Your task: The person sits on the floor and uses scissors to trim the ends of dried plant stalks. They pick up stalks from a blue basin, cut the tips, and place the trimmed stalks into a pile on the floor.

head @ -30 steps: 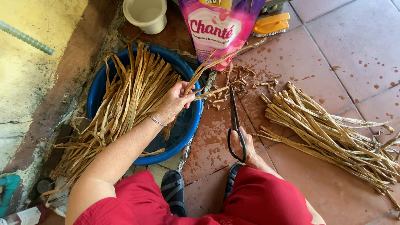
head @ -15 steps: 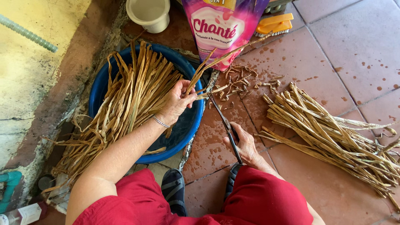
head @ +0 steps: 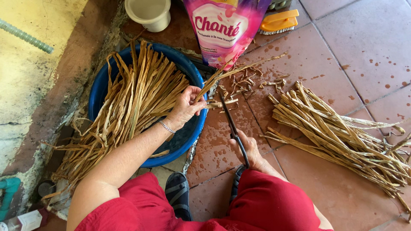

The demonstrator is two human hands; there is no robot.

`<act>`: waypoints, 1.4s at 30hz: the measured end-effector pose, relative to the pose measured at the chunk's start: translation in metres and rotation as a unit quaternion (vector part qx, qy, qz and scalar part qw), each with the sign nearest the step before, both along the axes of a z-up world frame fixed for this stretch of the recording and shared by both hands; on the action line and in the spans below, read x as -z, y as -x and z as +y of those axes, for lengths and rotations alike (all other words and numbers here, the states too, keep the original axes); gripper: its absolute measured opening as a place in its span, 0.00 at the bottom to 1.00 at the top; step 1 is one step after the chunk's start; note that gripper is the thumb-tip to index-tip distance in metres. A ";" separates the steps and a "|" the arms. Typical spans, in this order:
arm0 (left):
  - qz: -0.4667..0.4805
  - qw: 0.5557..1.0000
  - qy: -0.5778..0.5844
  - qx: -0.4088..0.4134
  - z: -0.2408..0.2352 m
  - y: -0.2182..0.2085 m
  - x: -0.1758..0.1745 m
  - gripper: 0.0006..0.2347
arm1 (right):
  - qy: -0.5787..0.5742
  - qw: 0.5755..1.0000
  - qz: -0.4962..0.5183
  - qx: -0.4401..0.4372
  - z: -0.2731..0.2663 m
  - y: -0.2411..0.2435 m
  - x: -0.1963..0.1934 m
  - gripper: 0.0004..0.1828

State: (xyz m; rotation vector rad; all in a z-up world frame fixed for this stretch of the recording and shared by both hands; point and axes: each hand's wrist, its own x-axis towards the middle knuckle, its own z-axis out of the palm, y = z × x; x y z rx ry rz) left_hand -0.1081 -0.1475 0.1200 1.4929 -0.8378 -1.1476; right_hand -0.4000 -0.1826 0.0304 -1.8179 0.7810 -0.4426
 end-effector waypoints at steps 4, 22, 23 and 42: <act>0.010 1.000 0.016 0.013 0.003 -0.001 0.000 0.11 | -0.036 0.993 -0.059 0.092 -0.011 0.008 0.013 0.32; 0.051 0.998 -0.042 0.011 0.009 -0.002 -0.007 0.13 | -0.205 0.929 -0.285 0.118 -0.043 0.015 0.014 0.44; 0.055 0.998 -0.040 0.010 0.009 -0.002 -0.007 0.13 | -0.190 0.935 -0.280 0.109 -0.041 0.015 0.014 0.44; -0.012 0.997 -0.065 0.027 0.011 0.003 -0.003 0.10 | -0.143 0.952 -0.161 0.216 -0.042 0.020 -0.001 0.25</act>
